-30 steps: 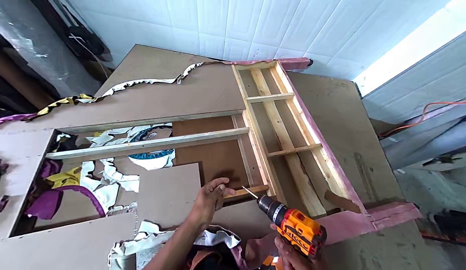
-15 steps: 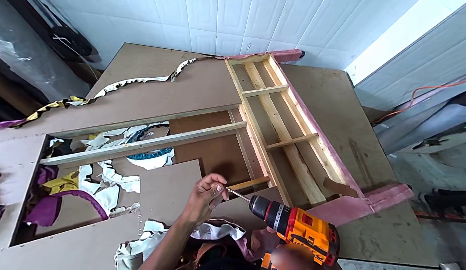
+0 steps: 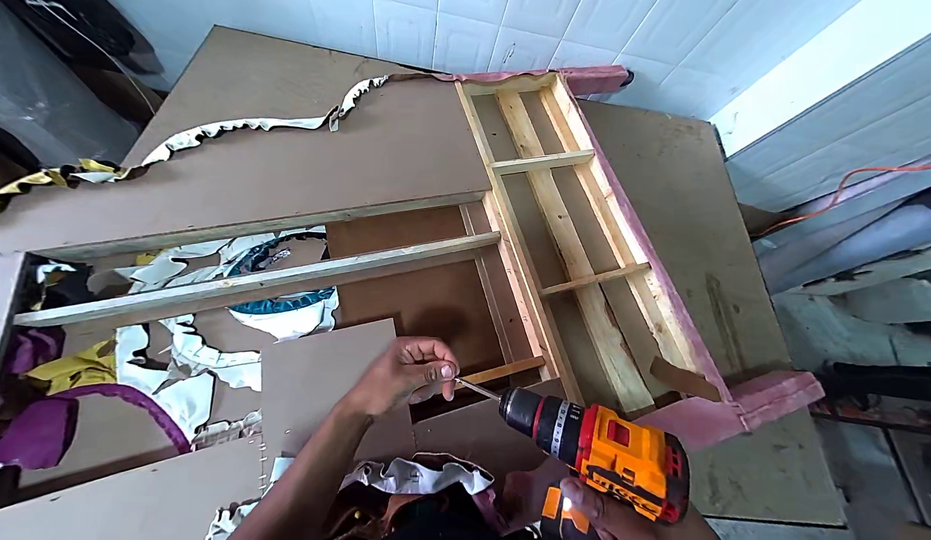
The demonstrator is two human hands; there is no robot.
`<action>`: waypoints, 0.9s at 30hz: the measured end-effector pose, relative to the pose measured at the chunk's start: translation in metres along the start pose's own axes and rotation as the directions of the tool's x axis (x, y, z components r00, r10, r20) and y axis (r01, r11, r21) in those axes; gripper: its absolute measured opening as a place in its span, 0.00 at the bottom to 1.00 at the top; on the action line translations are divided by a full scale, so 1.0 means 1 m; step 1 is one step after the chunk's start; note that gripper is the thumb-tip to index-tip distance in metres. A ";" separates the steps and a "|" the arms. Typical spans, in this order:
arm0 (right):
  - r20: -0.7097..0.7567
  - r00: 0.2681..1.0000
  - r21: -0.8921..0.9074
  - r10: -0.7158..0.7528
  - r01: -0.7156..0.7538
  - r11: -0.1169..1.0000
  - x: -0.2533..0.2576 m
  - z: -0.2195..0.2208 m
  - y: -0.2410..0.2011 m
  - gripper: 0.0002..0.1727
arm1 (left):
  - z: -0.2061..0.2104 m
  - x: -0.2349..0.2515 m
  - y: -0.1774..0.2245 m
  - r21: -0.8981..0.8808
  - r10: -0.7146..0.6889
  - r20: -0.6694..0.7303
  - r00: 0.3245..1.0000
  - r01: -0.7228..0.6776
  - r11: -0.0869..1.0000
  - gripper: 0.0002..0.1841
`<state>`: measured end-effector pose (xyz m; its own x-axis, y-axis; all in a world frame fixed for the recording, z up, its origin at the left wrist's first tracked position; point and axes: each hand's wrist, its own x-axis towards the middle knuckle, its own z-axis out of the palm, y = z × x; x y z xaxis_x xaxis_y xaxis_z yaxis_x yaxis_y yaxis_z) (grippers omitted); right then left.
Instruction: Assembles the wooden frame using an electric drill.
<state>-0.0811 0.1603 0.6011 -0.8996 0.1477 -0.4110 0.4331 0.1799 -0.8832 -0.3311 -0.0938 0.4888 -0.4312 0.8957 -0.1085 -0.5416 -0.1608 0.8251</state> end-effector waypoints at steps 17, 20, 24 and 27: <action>-0.177 0.982 -0.202 0.066 -0.102 0.974 0.262 -0.100 -0.087 0.18 | 0.000 0.204 -0.030 -0.079 -0.005 -0.556 0.831 -0.047 0.996 0.27; -0.195 0.966 -0.272 0.170 -0.220 0.937 0.303 -0.111 -0.101 0.16 | -0.033 0.192 -0.053 0.504 -0.016 -0.625 0.780 0.419 0.755 0.25; -0.168 0.956 -0.348 0.242 -0.287 0.892 0.342 -0.116 -0.103 0.15 | -0.039 0.180 -0.044 0.800 -0.173 -0.516 0.839 0.544 0.253 0.36; -0.168 0.945 -0.354 0.283 -0.325 0.877 0.356 -0.110 -0.107 0.15 | -0.042 0.185 -0.027 0.870 -0.264 -0.427 0.865 0.473 0.142 0.42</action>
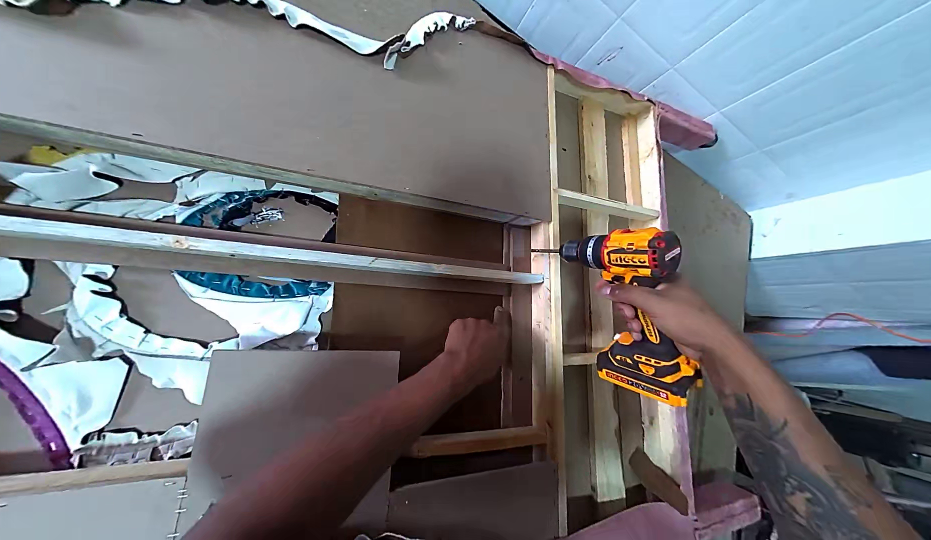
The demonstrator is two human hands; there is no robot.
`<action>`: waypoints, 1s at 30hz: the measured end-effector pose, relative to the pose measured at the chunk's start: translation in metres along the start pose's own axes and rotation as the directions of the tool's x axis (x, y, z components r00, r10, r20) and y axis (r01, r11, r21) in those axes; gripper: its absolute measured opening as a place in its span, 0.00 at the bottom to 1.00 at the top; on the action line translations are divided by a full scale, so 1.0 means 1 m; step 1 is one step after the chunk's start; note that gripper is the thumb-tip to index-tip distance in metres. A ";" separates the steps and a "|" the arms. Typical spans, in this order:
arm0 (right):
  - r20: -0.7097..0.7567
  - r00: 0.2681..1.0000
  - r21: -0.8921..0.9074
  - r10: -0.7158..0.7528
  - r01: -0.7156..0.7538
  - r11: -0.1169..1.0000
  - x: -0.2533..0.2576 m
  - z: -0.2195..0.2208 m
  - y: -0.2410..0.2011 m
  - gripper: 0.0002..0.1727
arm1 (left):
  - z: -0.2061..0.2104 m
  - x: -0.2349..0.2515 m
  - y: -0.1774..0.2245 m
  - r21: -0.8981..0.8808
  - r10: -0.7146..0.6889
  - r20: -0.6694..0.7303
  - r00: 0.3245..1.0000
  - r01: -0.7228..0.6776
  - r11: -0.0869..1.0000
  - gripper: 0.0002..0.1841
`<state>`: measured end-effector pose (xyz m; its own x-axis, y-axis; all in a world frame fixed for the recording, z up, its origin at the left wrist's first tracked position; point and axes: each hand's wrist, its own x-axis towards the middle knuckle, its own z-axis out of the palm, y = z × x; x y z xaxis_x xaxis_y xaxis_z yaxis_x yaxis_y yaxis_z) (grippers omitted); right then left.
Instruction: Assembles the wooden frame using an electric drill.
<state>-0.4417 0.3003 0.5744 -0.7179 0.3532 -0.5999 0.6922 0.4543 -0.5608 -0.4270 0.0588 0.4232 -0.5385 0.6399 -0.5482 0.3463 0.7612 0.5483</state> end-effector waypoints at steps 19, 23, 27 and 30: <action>0.053 0.992 -0.141 0.111 -0.103 0.985 0.025 -0.002 -0.014 0.11 | 0.007 0.016 -0.019 0.083 0.124 -0.010 0.992 -0.123 0.989 0.37; 0.071 0.991 -0.222 0.110 -0.092 0.971 0.030 0.001 -0.006 0.12 | 0.009 0.017 -0.021 0.080 0.136 -0.031 0.990 -0.133 0.988 0.37; 0.051 0.992 -0.144 0.113 -0.105 0.984 0.027 0.005 -0.001 0.10 | 0.011 0.017 -0.028 0.048 0.151 -0.035 0.988 -0.149 0.988 0.35; 0.030 0.993 -0.057 0.112 -0.110 0.992 0.028 0.002 0.010 0.11 | -0.019 0.017 -0.028 -0.088 0.214 -0.176 0.961 -0.232 0.969 0.17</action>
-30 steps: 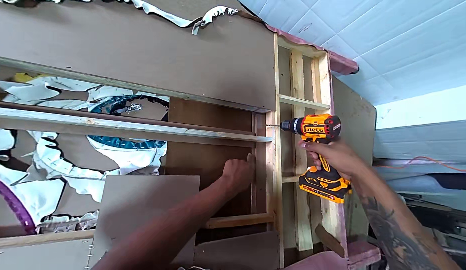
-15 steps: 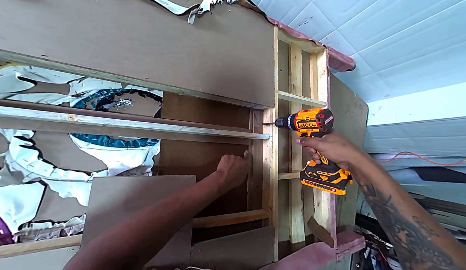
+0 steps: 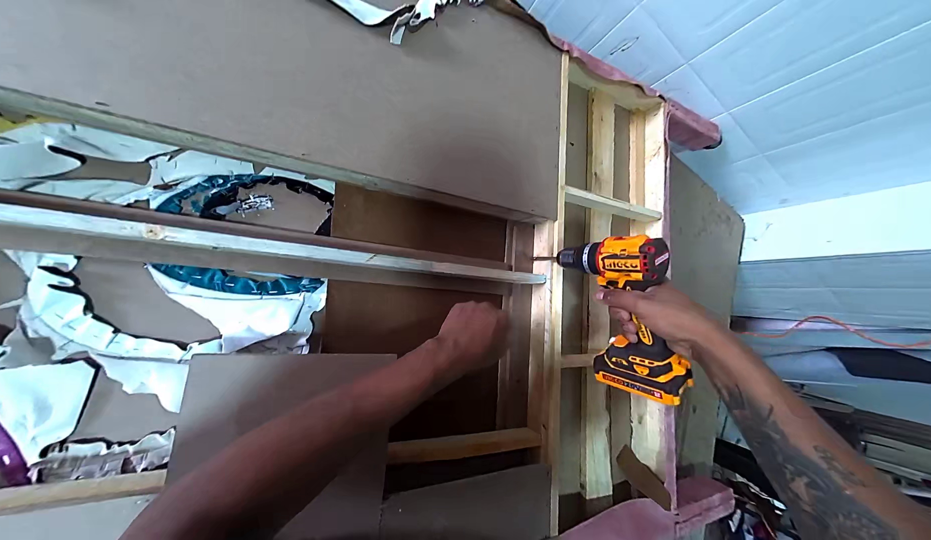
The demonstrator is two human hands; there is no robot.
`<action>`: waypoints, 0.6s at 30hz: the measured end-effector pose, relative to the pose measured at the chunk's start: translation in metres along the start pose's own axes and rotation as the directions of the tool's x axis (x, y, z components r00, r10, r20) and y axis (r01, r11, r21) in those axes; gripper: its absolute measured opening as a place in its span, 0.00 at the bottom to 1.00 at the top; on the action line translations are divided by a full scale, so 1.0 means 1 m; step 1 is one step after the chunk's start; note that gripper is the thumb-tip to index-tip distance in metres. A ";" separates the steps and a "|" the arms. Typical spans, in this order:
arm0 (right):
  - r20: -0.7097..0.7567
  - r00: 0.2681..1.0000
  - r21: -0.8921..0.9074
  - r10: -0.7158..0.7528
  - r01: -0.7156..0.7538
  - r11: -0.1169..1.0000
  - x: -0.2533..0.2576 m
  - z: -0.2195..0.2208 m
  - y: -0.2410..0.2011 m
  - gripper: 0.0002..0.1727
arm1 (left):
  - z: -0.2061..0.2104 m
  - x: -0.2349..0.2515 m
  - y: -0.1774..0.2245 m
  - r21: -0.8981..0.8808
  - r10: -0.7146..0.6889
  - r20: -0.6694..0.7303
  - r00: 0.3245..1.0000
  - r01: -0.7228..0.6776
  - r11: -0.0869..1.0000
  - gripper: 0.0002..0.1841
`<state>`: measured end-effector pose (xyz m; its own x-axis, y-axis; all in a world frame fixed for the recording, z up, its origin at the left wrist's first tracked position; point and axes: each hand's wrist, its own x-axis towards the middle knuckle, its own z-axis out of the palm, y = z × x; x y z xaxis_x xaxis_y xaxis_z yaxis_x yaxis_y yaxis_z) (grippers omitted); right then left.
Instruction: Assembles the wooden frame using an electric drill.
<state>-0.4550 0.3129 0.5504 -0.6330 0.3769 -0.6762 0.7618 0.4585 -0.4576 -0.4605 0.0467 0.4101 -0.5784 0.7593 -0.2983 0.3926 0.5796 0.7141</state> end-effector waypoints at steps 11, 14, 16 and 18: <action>0.000 1.000 0.067 -0.031 0.031 0.997 -0.001 0.004 0.020 0.09 | -0.063 0.174 -0.010 0.338 0.342 0.055 0.938 -0.340 0.878 0.05; -0.018 0.997 0.052 -0.080 0.081 0.995 -0.009 0.002 0.027 0.10 | -0.060 0.177 -0.006 0.352 0.352 0.071 0.933 -0.353 0.867 0.05; -0.043 0.991 0.018 -0.124 0.125 0.992 -0.012 0.003 0.029 0.11 | -0.061 0.177 -0.008 0.353 0.349 0.066 0.935 -0.349 0.868 0.06; -0.072 0.984 0.026 -0.161 0.163 0.986 -0.016 0.005 0.034 0.11 | -0.057 0.178 -0.022 0.286 0.361 0.024 0.932 -0.352 0.891 0.09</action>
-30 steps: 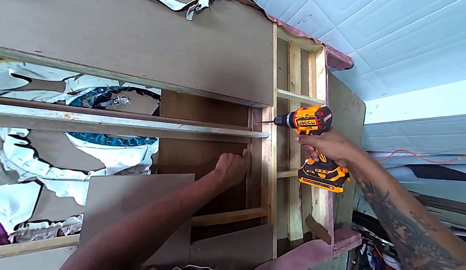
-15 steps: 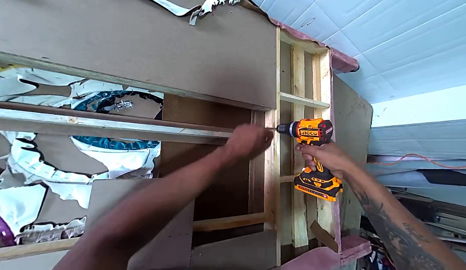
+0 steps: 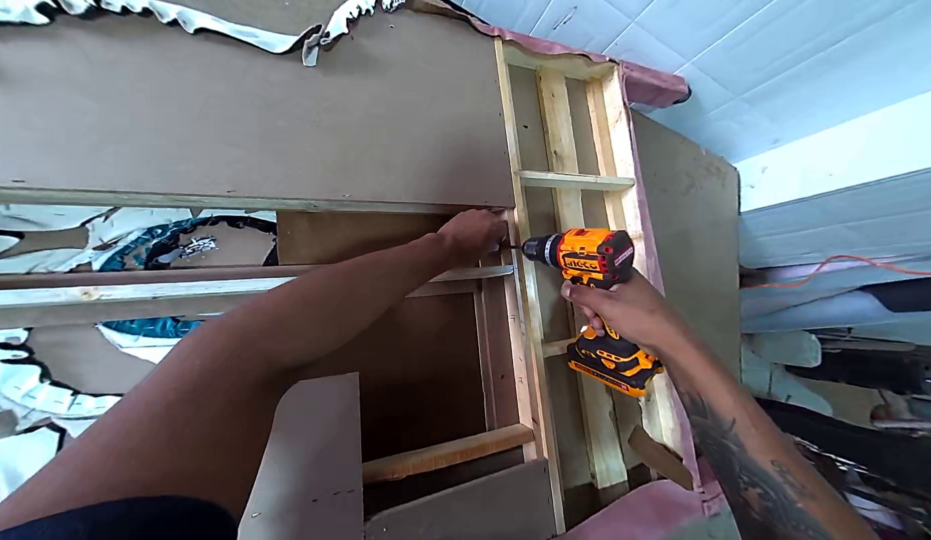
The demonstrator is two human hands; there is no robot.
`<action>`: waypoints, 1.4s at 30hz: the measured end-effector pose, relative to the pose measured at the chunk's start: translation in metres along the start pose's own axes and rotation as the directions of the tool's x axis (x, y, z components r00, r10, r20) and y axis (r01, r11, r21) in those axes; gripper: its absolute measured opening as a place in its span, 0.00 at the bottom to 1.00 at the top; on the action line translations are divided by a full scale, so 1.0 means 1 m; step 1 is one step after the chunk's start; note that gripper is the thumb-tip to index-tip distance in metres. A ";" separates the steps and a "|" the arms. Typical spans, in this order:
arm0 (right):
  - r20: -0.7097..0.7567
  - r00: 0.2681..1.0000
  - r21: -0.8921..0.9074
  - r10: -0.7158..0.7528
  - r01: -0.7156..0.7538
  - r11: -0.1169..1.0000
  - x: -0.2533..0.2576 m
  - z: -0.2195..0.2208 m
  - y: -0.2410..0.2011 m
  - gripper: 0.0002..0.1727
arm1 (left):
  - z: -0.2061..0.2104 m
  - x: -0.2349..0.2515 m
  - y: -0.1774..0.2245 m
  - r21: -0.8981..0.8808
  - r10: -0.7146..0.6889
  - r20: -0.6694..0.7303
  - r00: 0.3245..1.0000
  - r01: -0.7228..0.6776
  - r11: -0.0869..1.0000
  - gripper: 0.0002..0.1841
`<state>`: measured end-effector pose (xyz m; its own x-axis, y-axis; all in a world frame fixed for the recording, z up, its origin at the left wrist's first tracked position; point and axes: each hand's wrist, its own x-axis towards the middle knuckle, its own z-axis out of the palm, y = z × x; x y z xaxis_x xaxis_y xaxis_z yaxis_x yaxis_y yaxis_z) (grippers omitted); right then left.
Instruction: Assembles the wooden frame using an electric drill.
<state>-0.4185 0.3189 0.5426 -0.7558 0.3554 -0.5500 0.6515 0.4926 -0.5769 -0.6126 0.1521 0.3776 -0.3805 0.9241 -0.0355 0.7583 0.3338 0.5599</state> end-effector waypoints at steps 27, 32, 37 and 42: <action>0.020 1.000 -0.047 -0.014 0.015 0.999 -0.007 -0.008 0.009 0.09 | 0.002 0.000 -0.011 0.003 0.165 0.033 0.986 -0.165 0.986 0.07; 0.003 0.999 -0.039 -0.036 0.037 0.999 -0.009 -0.004 0.015 0.09 | -0.001 0.005 -0.011 -0.031 0.153 0.070 0.986 -0.152 0.988 0.05; 0.003 0.997 0.077 -0.074 0.074 0.994 -0.013 -0.004 0.023 0.10 | 0.014 -0.013 -0.027 -0.326 0.110 -0.089 0.990 -0.134 0.936 0.08; 0.021 0.998 0.043 -0.064 0.063 0.997 -0.013 -0.002 0.022 0.10 | 0.015 -0.017 -0.023 -0.307 0.092 -0.120 0.988 -0.125 0.944 0.08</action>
<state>-0.3941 0.3267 0.5380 -0.7944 0.3059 -0.5247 0.6047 0.4796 -0.6359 -0.6155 0.1313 0.3534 -0.3699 0.9218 0.1162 0.6010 0.1420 0.7865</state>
